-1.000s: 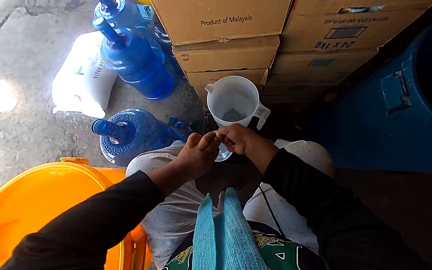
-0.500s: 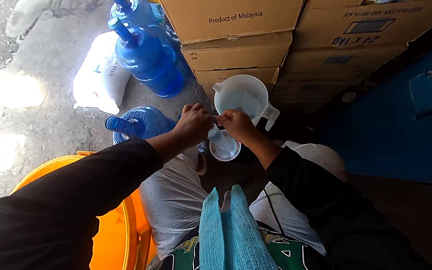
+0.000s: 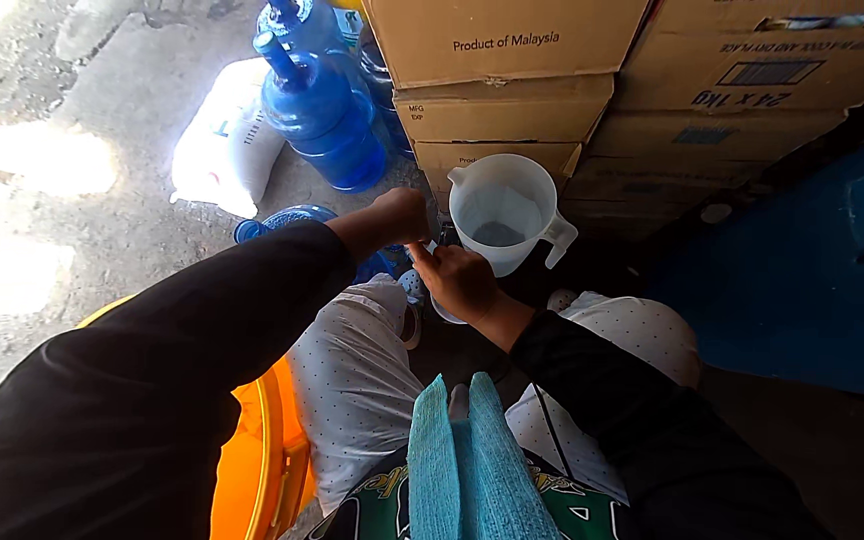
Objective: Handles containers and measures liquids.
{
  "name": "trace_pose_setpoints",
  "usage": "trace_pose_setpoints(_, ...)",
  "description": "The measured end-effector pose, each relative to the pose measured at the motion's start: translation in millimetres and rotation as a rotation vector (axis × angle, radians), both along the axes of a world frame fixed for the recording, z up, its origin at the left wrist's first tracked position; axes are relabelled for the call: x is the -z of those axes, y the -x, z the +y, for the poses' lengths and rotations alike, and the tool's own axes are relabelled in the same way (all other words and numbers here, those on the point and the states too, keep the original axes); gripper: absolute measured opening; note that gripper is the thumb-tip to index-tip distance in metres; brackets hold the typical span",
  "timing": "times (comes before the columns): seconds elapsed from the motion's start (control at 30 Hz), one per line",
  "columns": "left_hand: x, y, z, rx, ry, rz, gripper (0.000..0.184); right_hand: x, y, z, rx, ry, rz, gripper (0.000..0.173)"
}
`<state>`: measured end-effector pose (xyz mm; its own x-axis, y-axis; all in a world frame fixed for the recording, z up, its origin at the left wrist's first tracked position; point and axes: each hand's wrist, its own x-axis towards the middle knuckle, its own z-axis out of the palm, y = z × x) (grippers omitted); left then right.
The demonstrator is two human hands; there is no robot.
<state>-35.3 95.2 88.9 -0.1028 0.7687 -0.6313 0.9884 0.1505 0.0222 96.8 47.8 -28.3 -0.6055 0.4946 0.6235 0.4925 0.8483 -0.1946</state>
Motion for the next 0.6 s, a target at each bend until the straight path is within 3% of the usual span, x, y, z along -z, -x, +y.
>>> trace_pose_setpoints(0.2, -1.7, -10.8, -7.4, -0.093, 0.017, -0.020, 0.028, -14.0, 6.4, -3.1, 0.044, 0.128, -0.087, 0.019)
trace_pose_setpoints(0.3, -0.8, -11.4, -10.3, -0.315, -0.013, -0.150, 0.023, -9.1, 5.8, 3.7, 0.022, 0.050, 0.039, 0.012)
trace_pose_setpoints(0.47, 34.3, 2.8, -35.2, -0.873, -0.230, -0.667, 0.014, 6.2, -0.2, 19.5, -0.076, -0.060, 0.213, 0.015)
trace_pose_setpoints(0.53, 51.6, 2.2, -50.5, -1.082, -0.336, -0.936, 0.019, 7.6, -2.1, 21.9, -0.084, -0.004, 0.273, 0.019)
trace_pose_setpoints(0.6, 71.1, -8.2, -69.2, -1.145, -0.443, -1.171, 0.018, 7.2, -7.0, 18.6, -0.064, 0.158, 0.324, 0.015)
